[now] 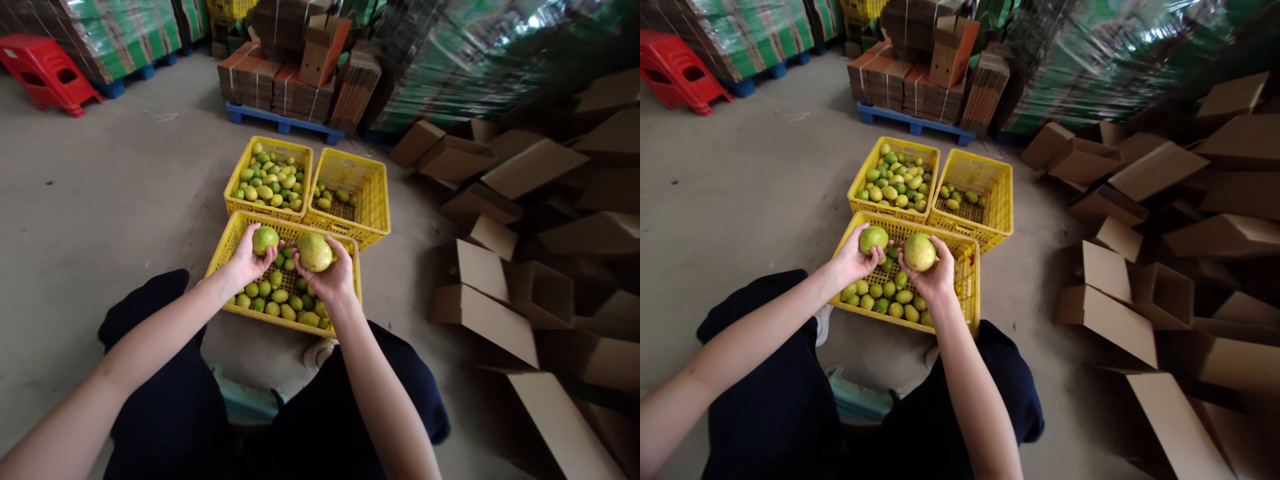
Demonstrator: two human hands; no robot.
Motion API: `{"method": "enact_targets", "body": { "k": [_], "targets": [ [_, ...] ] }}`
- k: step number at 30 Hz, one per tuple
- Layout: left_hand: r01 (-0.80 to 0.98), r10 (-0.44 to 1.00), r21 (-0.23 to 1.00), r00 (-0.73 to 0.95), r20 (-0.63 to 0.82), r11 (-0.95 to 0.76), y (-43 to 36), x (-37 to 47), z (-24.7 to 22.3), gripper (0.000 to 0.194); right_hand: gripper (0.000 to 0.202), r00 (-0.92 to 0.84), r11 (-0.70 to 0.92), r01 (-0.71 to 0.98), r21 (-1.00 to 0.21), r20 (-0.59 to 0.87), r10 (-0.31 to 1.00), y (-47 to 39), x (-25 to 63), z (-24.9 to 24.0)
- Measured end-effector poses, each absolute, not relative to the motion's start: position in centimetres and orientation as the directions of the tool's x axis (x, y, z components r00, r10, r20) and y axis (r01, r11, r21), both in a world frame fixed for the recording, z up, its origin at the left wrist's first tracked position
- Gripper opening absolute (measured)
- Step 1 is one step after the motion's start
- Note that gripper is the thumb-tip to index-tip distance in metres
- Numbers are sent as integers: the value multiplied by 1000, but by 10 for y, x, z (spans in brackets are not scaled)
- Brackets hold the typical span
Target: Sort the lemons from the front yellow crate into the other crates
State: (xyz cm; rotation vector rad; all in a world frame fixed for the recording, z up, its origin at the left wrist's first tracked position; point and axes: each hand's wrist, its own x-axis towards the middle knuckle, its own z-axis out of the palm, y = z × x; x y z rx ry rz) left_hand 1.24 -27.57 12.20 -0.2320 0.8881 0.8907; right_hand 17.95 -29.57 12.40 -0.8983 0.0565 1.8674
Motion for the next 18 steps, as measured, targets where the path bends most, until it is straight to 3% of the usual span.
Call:
{"method": "enact_targets", "body": {
  "k": [9,18],
  "targets": [
    [-726,578,197,321,-750,659,-276,14,123,37,15,-198,-551,-785,-283,-729,656,-291,177,115],
    [-693,583,242,309,-751,679,-276,16,123,32,26,-291,-603,-771,-204,-730,618,-289,185,111]
  ]
}}
